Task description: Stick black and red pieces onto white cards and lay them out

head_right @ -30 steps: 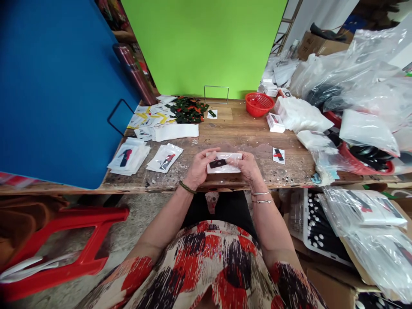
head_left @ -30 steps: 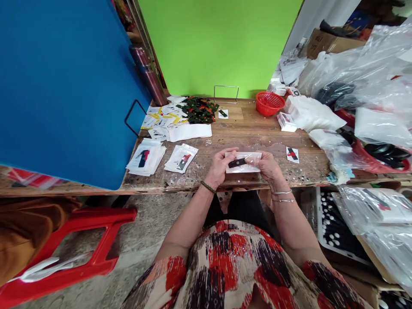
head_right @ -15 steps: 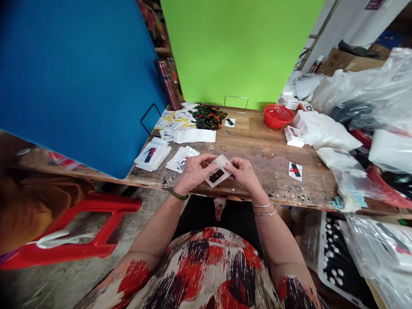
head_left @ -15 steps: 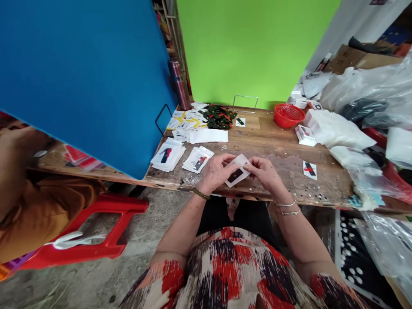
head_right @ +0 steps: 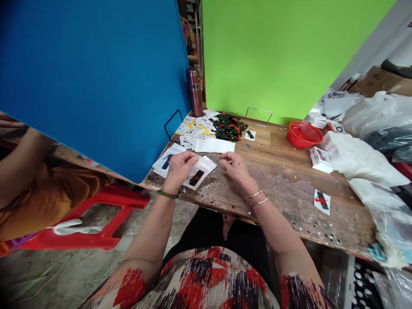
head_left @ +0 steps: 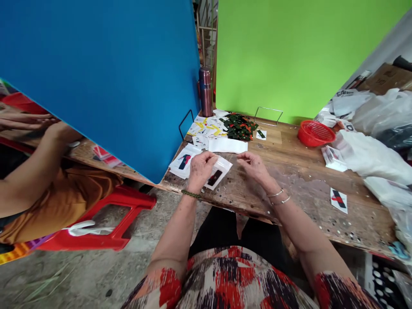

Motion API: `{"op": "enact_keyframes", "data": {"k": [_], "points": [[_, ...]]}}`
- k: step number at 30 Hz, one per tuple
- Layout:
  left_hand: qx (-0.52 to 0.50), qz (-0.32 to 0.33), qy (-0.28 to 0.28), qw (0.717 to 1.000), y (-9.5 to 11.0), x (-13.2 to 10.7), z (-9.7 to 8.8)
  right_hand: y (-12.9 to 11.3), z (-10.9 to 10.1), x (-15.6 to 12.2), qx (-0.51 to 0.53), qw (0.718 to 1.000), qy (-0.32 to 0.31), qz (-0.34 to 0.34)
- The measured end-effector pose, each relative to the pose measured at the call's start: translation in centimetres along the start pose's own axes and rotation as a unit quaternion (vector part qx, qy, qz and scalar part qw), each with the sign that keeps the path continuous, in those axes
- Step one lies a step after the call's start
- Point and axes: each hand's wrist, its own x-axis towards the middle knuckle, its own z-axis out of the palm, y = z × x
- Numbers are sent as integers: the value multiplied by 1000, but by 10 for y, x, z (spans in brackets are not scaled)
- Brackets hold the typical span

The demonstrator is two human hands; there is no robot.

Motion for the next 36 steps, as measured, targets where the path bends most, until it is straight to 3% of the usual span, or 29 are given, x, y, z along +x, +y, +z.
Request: {"op": "enact_keyframes", "data": {"k": [3, 6, 11, 16, 18, 21, 25, 29, 32, 34, 36], "points": [[90, 4, 16, 996, -11, 16, -2, 20, 8, 36, -186, 980, 42, -58], [176, 23, 3, 984, -19, 19, 5, 27, 18, 61, -280, 957, 2, -79], [233, 72, 3, 970, -30, 10, 15, 21, 22, 71, -358, 925, -87, -94], [231, 77, -28, 969, -36, 7, 19, 19, 19, 75, -368, 922, -92, -73], [231, 71, -33, 970, -37, 7, 20, 19, 18, 78, -351, 932, -70, -51], [214, 77, -18, 974, -35, 8, 22, 15, 12, 85, -303, 951, 13, -56], [140, 98, 56, 984, -20, 10, 28, 1, -9, 84, -197, 971, 118, -69], [-9, 92, 91, 992, 0, 15, 47, -19, -33, 60, -9, 997, 72, -11], [-191, 22, 13, 981, 9, 13, 69, -31, -50, 27, 98, 994, 26, 45], [-299, -40, -42, 953, 12, 9, 83, -33, -61, 2, 129, 988, 20, 86], [-368, -88, -61, 924, 14, 3, 93, -31, -73, -21, 152, 981, 10, 123]]}}
